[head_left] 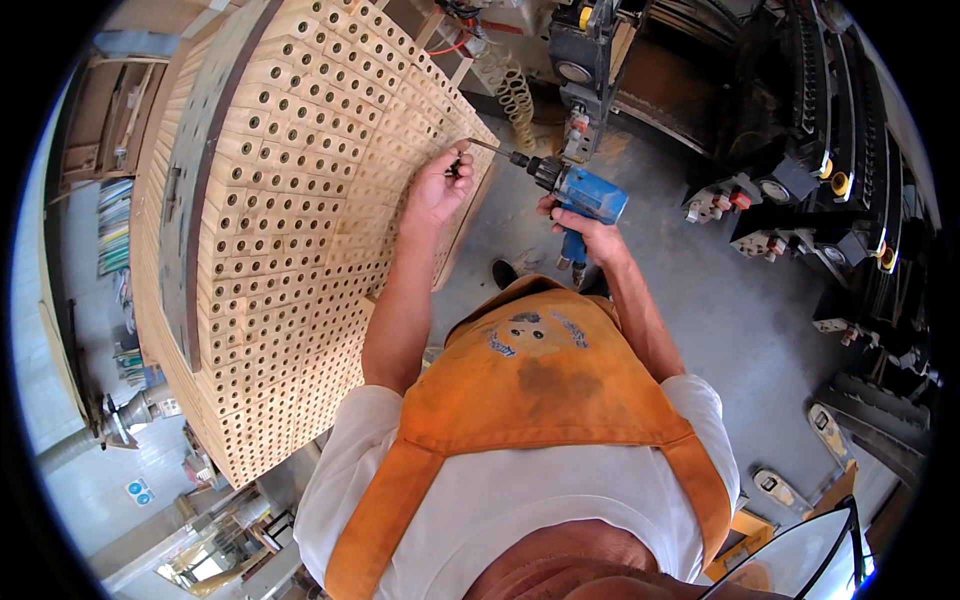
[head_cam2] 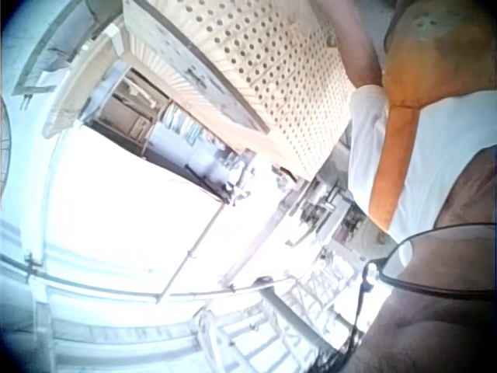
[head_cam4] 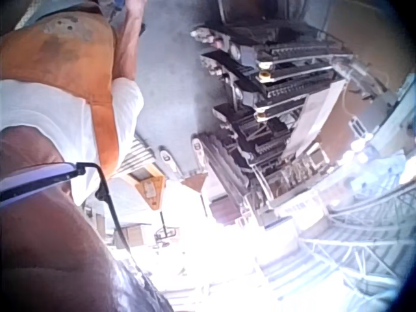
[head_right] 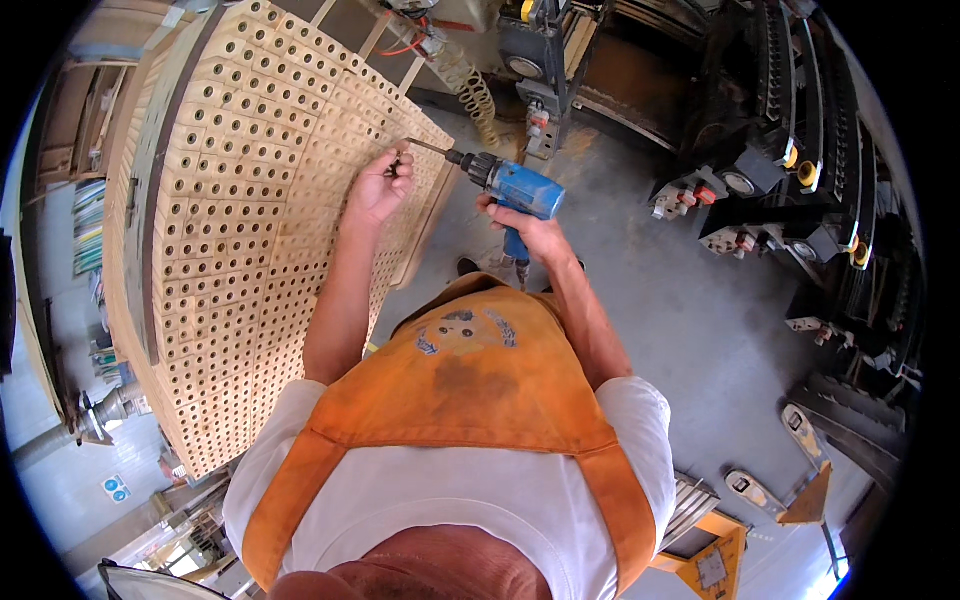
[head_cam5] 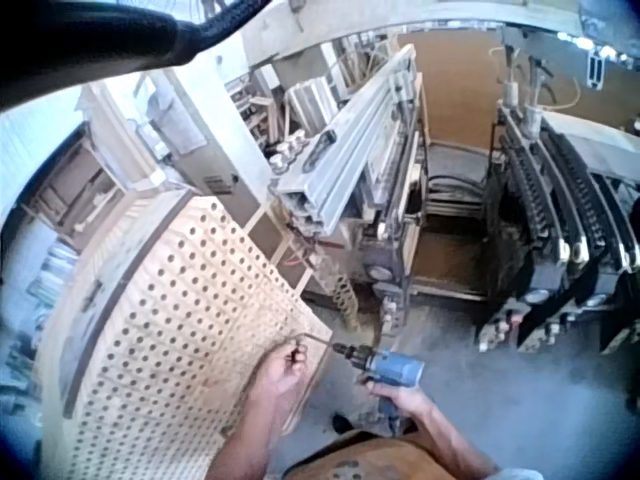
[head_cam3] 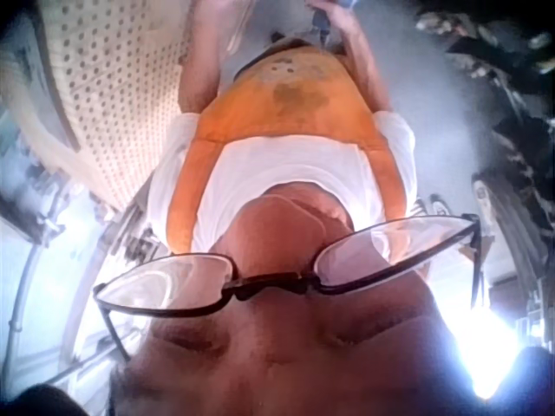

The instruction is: The person uses a blue cordless drill to create holes in a large, curved wooden panel that is already perforated with a grid of holes. The person holds the drill with both hands, positioning it over specific spots on the wood and operating the trigger to drive the bit into the material. The task is performed in a workshop environment with various tools and machinery visible in the background.

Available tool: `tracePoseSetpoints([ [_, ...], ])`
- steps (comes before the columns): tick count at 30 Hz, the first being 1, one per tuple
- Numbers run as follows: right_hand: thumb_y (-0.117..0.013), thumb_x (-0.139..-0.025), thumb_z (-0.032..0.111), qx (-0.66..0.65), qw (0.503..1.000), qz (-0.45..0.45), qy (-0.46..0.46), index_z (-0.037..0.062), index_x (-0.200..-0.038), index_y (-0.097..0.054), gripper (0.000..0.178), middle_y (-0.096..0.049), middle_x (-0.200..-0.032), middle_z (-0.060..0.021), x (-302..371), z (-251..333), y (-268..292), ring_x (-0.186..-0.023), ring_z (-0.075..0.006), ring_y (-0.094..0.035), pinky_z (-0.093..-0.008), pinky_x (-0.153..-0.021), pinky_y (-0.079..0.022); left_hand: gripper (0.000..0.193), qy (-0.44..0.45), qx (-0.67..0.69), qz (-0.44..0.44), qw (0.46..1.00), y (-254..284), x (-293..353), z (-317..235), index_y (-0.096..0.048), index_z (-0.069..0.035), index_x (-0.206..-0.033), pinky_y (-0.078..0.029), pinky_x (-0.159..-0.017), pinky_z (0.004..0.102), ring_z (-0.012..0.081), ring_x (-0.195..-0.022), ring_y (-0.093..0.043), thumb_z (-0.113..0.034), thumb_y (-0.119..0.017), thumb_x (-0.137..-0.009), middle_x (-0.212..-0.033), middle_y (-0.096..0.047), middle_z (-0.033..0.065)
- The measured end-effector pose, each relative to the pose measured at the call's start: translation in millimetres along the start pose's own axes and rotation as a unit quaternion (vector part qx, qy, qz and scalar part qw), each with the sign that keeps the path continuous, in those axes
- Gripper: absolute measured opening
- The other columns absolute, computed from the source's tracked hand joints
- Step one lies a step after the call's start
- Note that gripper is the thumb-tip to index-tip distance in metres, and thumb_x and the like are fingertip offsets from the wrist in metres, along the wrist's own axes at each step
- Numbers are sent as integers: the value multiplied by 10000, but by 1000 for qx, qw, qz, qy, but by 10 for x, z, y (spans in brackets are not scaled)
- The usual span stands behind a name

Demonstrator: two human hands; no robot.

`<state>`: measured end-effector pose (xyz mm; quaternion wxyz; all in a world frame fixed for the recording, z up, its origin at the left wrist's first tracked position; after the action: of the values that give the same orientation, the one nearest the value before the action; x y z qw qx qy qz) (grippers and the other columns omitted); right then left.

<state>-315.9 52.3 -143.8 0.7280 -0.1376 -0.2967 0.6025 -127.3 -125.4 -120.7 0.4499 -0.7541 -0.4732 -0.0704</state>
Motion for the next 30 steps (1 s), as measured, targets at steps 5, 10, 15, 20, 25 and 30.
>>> tracePoseSetpoints([
  [5,-689,-821,110,-1,1000,25,-17,44,-1095,-635,286,-685,-1037,-70,-5,32,-4,-962,-173,-643,-310,-750,-501,249,-5,14,39,999,58,-80,-121,-553,-31,-1099,-352,-466,178,71,-613,-472,-210,-597,-932,-821,-538,13],
  [10,-690,-819,125,-13,998,47,-26,40,-1078,-641,277,-687,-1032,-68,-55,89,42,-961,-177,-644,-308,-746,-497,243,-23,-96,30,995,-65,-12,-144,-559,-34,-1045,-335,-453,171,47,-596,-443,-255,-586,-948,-780,-508,-8],
  [15,-689,-825,127,-5,999,29,-26,48,-1085,-633,278,-681,-1035,-66,-77,32,55,-982,-178,-639,-303,-752,-492,245,-49,-152,-17,987,-80,-53,-82,-559,-29,-1039,-351,-475,179,44,-597,-430,-262,-563,-962,-771,-489,-14],
  [20,-683,-845,145,20,1000,12,9,58,-1092,-617,270,-672,-1056,-68,-186,-8,-131,-1024,-184,-630,-297,-771,-478,233,-89,-47,-25,995,-111,-219,-106,-564,-49,-1088,-366,-501,190,61,-620,-443,-251,-515,-985,-789,-495,-11],
  [25,-679,-844,130,-53,998,15,-6,61,-1085,-604,262,-673,-1038,-77,-475,-54,-325,-1008,-193,-639,-302,-752,-481,249,-102,93,43,990,-87,-309,-163,-548,-74,-1153,-387,-538,212,99,-665,-460,-249,-508,-981,-818,-508,5],
  [30,-673,-836,103,-74,997,7,-21,59,-1064,-599,244,-671,-999,-76,-572,-56,-321,-979,-200,-646,-304,-734,-483,223,-80,97,13,992,-170,-286,-164,-561,-50,-1104,-391,-529,230,94,-663,-469,-226,-484,-992,-789,-504,-2],
])
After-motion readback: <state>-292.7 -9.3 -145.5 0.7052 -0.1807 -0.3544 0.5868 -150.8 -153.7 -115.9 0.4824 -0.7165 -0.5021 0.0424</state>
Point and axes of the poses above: each hand's wrist, its own x-axis away from the middle knuckle, its own y-axis out of the back of the hand, z = x × y, the point moved 4 cm from there along -x, towards the middle knuckle
